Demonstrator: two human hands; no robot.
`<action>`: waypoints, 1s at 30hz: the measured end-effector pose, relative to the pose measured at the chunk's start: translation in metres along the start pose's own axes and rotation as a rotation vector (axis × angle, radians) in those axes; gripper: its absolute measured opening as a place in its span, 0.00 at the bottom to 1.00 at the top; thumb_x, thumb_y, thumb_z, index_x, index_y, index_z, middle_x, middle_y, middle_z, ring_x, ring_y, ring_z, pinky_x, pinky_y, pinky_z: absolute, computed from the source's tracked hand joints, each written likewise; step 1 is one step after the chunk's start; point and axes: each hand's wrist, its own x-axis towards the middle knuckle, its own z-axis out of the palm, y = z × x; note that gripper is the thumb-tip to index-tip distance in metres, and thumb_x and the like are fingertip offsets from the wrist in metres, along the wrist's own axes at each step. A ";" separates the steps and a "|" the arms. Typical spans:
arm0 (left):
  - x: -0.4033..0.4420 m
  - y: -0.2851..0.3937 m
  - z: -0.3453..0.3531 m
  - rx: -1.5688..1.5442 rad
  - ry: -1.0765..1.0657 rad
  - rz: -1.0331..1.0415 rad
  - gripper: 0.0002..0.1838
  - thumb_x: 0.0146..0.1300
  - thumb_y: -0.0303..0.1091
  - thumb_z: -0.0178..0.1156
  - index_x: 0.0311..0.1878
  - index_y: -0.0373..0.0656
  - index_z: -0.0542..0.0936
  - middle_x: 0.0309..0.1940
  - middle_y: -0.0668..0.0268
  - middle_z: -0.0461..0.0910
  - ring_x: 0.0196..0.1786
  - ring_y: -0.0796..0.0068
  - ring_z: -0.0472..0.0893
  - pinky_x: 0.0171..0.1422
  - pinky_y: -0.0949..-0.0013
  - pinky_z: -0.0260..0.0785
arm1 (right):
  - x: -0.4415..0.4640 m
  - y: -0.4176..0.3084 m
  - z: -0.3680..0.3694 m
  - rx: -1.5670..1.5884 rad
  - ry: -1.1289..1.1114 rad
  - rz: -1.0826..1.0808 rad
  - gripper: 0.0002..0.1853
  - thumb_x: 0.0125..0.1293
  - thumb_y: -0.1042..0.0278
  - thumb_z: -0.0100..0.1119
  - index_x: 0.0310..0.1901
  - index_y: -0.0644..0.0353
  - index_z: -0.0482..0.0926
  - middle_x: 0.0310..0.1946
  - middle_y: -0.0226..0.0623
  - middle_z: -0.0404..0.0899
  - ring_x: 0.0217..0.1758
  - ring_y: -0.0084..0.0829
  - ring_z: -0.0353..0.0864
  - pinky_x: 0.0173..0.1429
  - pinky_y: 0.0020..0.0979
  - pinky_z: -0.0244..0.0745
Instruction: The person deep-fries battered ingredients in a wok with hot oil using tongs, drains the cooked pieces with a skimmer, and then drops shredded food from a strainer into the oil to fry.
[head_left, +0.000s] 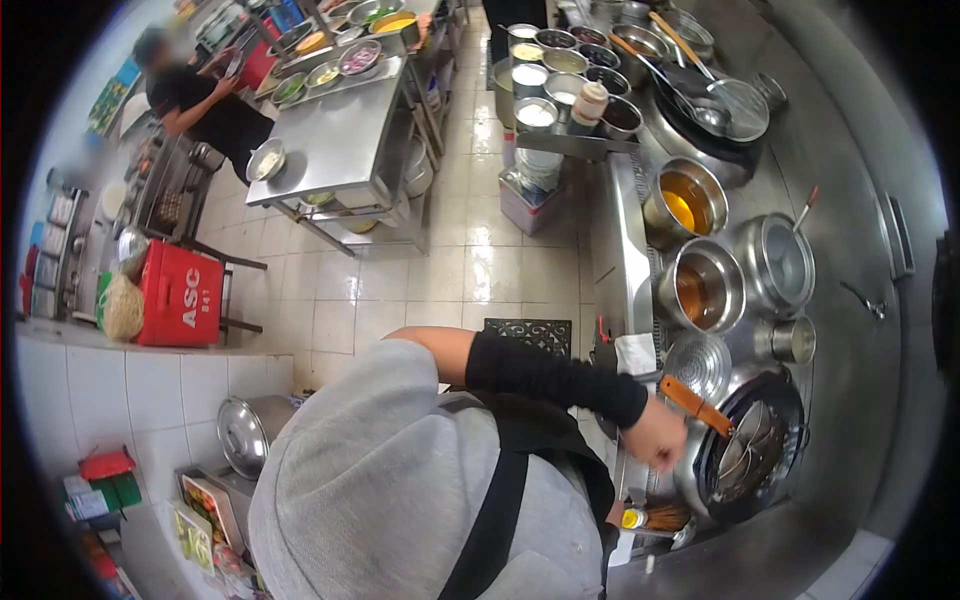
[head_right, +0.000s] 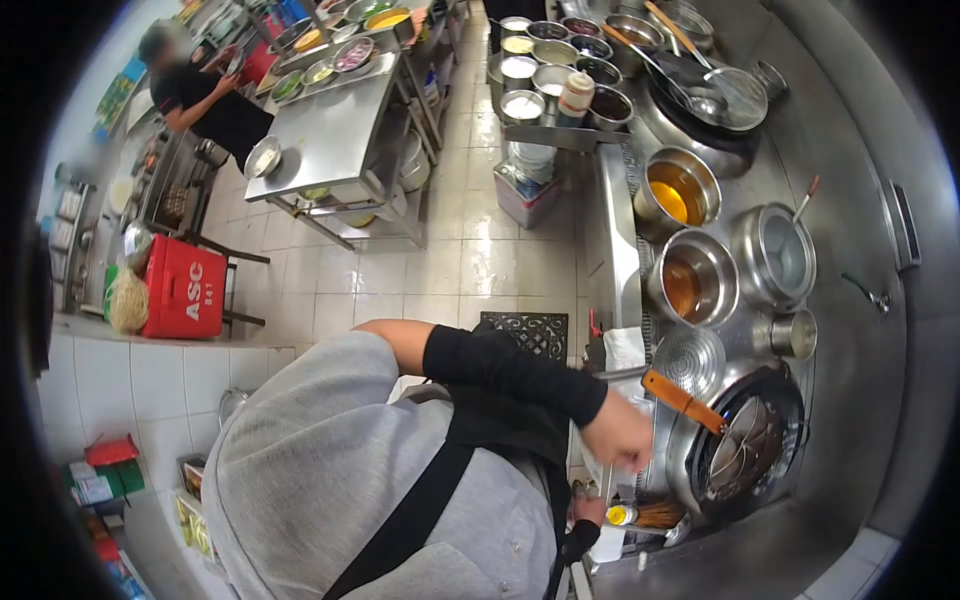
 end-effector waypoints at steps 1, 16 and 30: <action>-0.016 -0.001 -0.024 -0.006 0.159 -0.009 0.11 0.64 0.30 0.59 0.46 0.38 0.85 0.38 0.54 0.86 0.40 0.58 0.85 0.48 0.59 0.76 | 0.001 -0.029 -0.011 -0.014 -0.048 -0.069 0.12 0.70 0.67 0.57 0.40 0.69 0.83 0.23 0.39 0.82 0.24 0.26 0.80 0.30 0.28 0.72; -0.392 -0.299 -0.229 -0.522 2.735 -0.260 0.15 0.57 0.25 0.52 0.46 0.39 0.82 0.40 0.56 0.83 0.40 0.59 0.83 0.51 0.61 0.76 | -0.008 -0.488 0.151 -0.111 -0.151 -1.519 0.11 0.67 0.74 0.59 0.50 0.66 0.78 0.42 0.45 0.73 0.44 0.41 0.79 0.47 0.35 0.76; -0.537 -0.208 -0.144 0.425 1.510 -1.559 0.25 0.52 0.33 0.67 0.56 0.46 0.76 0.57 0.52 0.71 0.60 0.46 0.76 0.64 0.48 0.71 | 0.111 -0.591 0.295 -0.466 -0.006 -1.497 0.05 0.61 0.75 0.59 0.36 0.68 0.78 0.41 0.51 0.73 0.46 0.51 0.78 0.52 0.45 0.77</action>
